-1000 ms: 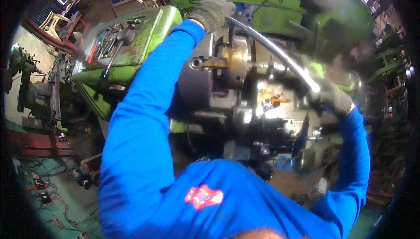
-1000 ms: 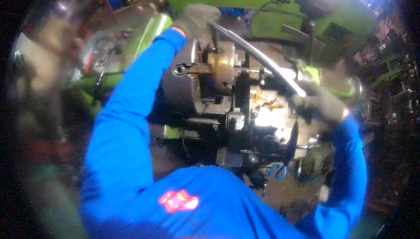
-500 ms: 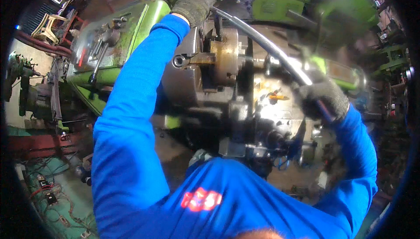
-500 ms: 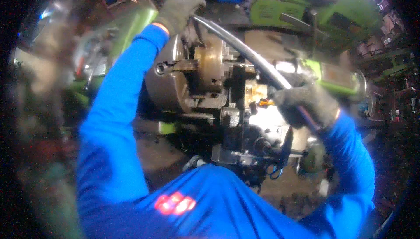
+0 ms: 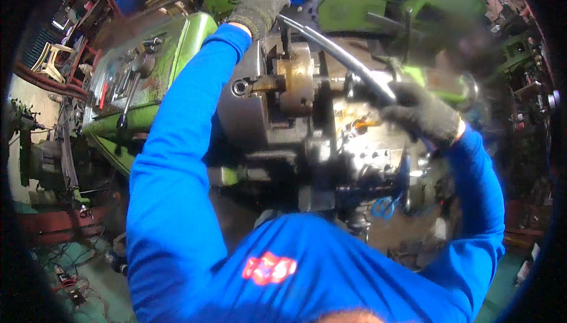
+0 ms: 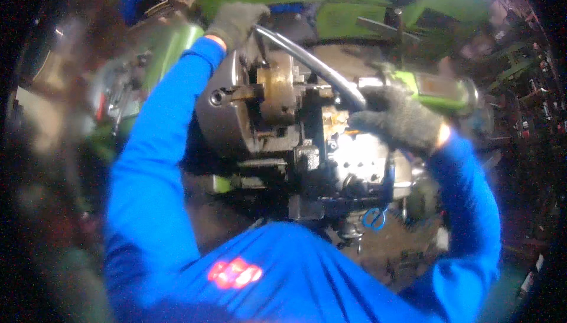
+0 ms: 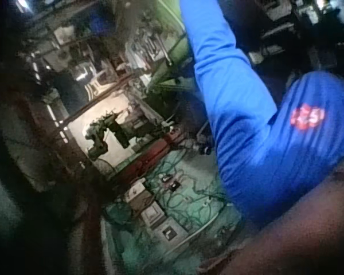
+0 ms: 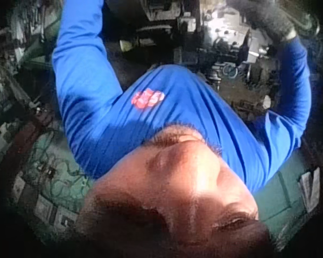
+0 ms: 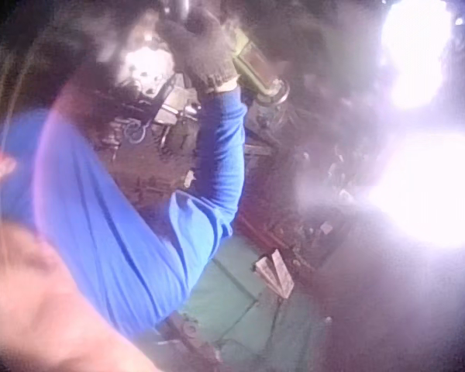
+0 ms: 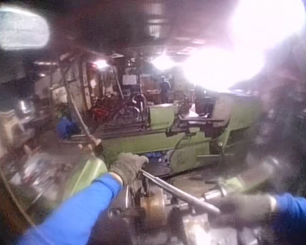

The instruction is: The person operates a metal lathe, using a wrench to tighten the chuck jaws on a cylindrical metal workpiece. They then use a caliper to measure the workpiece and adjust the lathe controls.

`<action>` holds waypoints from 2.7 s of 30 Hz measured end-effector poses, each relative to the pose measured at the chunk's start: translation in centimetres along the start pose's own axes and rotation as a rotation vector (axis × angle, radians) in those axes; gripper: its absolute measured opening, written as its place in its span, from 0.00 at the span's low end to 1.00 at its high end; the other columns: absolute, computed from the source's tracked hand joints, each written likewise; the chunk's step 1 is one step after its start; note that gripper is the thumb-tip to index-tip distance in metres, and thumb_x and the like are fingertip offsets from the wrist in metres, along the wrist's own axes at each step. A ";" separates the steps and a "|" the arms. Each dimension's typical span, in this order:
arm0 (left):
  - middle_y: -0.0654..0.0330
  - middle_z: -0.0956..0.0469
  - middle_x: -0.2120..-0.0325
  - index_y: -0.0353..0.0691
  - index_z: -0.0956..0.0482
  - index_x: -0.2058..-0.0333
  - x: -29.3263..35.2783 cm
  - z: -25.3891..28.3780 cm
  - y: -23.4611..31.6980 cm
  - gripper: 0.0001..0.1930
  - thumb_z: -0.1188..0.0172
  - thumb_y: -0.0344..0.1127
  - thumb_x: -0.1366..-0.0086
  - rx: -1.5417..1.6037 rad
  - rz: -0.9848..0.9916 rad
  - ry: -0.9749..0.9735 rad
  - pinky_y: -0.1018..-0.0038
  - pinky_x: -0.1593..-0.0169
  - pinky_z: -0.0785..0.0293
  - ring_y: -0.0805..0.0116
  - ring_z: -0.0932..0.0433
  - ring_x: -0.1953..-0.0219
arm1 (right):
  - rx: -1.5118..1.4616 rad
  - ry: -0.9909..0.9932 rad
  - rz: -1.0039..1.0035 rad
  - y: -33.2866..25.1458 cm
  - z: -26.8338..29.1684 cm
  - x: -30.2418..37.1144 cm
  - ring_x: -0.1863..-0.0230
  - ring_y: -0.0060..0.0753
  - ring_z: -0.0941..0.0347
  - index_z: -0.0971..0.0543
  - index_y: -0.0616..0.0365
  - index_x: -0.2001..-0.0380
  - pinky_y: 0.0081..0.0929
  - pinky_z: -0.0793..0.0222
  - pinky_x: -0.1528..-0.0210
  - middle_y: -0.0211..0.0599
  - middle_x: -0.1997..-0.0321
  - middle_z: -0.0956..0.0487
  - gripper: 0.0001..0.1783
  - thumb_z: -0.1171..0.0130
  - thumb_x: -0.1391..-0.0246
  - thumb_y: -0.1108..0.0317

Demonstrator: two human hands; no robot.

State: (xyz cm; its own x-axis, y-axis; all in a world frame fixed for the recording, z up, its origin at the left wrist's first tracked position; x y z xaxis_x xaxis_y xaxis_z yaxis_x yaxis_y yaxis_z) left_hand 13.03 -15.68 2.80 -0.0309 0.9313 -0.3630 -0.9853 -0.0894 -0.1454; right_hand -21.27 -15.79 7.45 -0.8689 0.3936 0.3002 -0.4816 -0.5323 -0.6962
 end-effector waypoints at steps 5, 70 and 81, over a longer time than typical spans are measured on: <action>0.54 0.15 0.60 0.55 0.18 0.50 0.9 2.9 1.6 0.16 0.41 0.37 0.37 0.019 0.034 -0.130 0.54 0.50 0.21 0.49 0.16 0.55 | 0.698 0.252 0.085 1.4 4.7 -1.4 0.63 0.56 0.19 0.23 0.57 0.58 0.48 0.26 0.63 0.49 0.65 0.18 0.09 0.39 0.39 0.67; 0.56 0.12 0.61 0.51 0.10 0.63 0.6 1.2 1.2 0.13 0.43 0.41 0.41 0.134 -0.014 -0.224 0.59 0.55 0.17 0.54 0.13 0.57 | 0.723 0.673 -0.478 -1.0 -1.9 5.1 0.58 0.61 0.20 0.19 0.55 0.51 0.51 0.26 0.55 0.54 0.59 0.16 0.24 0.43 0.34 0.45; 0.59 0.15 0.48 0.51 0.13 0.49 0.3 0.6 1.6 0.16 0.47 0.40 0.28 0.120 0.107 -0.197 0.45 0.42 0.30 0.56 0.18 0.45 | 0.779 0.588 -0.850 1.5 -1.7 4.3 0.58 0.59 0.19 0.26 0.44 0.41 0.55 0.25 0.56 0.54 0.64 0.18 0.20 0.50 0.30 0.49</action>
State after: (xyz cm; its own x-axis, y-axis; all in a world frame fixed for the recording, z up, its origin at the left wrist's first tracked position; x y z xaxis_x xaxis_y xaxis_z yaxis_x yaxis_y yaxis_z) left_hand 11.35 -15.36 3.01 -0.1571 0.9706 -0.1825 -0.9871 -0.1601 -0.0014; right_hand -25.53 -13.63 6.62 -0.1751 0.9845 -0.0100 -0.9668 -0.1700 0.1909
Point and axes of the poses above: each hand's wrist, its own x-axis away from the middle knuckle, its own z-axis out of the back of the hand, y = z × x, the point moved 8 cm from there along -x, towards the middle knuckle
